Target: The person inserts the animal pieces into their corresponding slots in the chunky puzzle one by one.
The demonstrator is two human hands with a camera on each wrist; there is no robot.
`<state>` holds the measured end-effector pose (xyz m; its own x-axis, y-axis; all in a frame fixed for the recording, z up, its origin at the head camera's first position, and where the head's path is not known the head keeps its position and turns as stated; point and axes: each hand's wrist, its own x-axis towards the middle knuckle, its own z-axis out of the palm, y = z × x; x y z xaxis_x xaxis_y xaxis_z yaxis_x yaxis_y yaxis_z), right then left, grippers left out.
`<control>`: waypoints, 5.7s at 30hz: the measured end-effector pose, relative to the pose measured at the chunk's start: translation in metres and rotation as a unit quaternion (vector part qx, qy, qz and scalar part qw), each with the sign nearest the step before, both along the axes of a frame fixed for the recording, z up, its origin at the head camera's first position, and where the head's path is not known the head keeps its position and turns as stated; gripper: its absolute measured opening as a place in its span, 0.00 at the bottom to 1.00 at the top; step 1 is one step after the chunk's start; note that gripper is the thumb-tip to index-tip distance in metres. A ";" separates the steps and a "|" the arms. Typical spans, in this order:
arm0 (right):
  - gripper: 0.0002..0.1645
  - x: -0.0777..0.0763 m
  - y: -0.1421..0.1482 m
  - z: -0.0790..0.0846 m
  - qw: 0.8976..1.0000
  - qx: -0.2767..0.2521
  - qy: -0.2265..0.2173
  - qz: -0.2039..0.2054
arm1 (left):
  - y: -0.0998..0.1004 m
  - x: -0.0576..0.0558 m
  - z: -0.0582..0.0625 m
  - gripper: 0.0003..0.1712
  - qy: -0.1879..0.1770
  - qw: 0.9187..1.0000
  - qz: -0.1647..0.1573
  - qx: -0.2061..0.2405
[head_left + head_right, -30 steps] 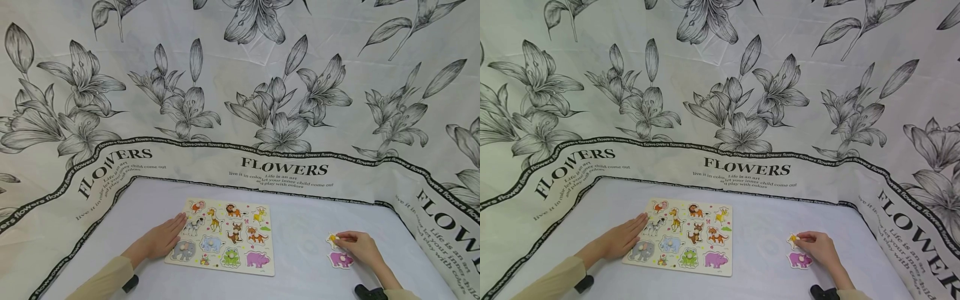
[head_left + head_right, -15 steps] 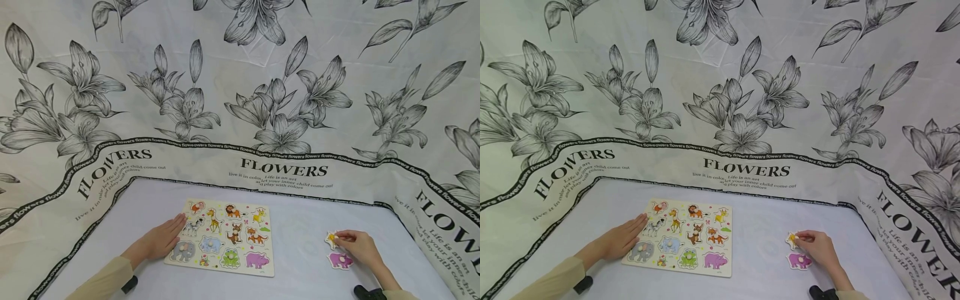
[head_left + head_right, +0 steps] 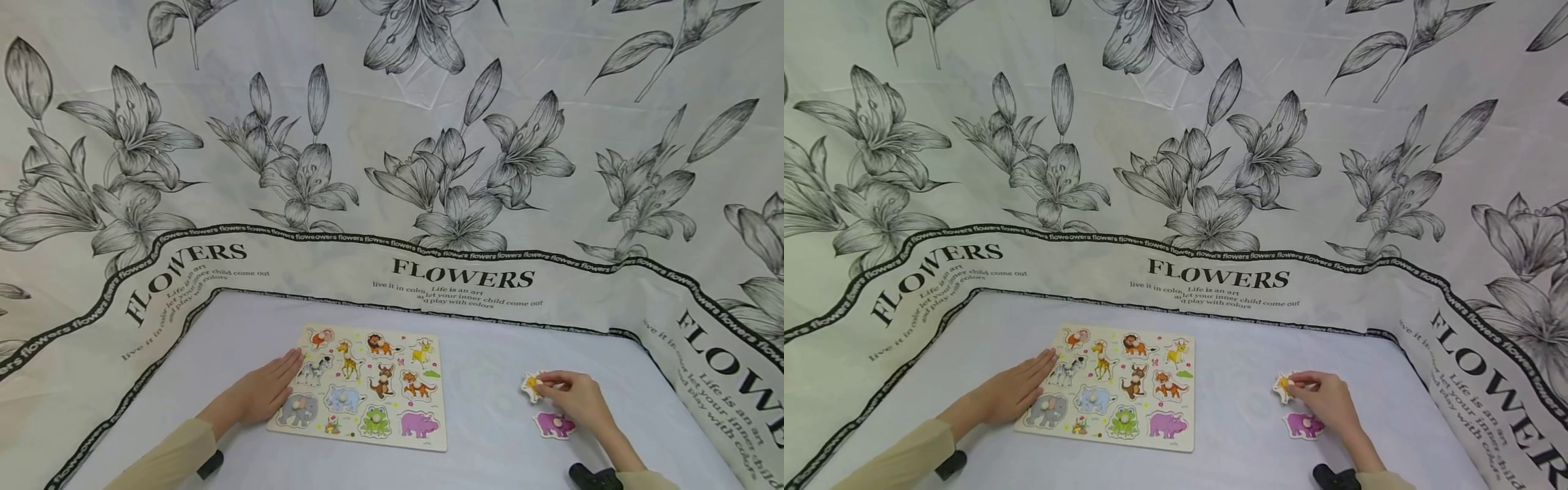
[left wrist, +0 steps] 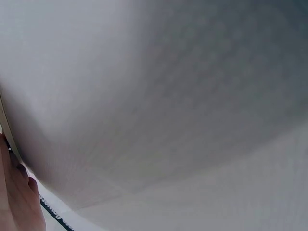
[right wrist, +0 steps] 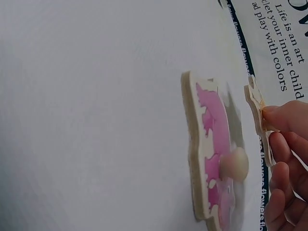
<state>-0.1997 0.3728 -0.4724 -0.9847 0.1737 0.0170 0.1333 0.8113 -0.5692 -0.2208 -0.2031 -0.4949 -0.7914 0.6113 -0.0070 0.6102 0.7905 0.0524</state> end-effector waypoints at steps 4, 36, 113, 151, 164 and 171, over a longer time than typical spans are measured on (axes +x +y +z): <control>0.21 0.000 -0.008 0.001 1.000 -0.002 -0.001 0.003 | 0.000 0.000 -0.002 0.32 0.004 1.000 -0.001 0.001; 0.14 -0.014 -0.073 0.008 0.997 -0.042 0.037 0.058 | 0.001 0.001 0.000 0.32 0.002 1.000 -0.005 0.009; 0.11 -0.081 -0.169 -0.011 0.984 -0.108 0.068 0.125 | -0.001 -0.003 -0.003 0.33 -0.006 1.000 0.006 -0.005; 0.09 -0.085 -0.183 -0.021 0.983 -0.113 0.070 0.124 | -0.001 -0.002 -0.004 0.32 0.000 1.000 -0.001 0.006; 0.09 -0.083 -0.184 -0.020 0.983 -0.123 0.066 0.120 | -0.002 -0.002 -0.006 0.32 0.008 1.000 -0.005 0.019; 0.10 -0.083 -0.182 -0.023 0.983 -0.125 0.066 0.121 | -0.002 -0.002 -0.005 0.32 -0.001 1.000 0.000 0.014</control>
<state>-0.2830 0.1906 -0.4950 -0.9897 -0.0493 0.1346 -0.1346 0.6427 -0.7542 -0.2223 -0.2047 -0.5000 -0.7918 0.6108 0.0073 0.6095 0.7892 0.0755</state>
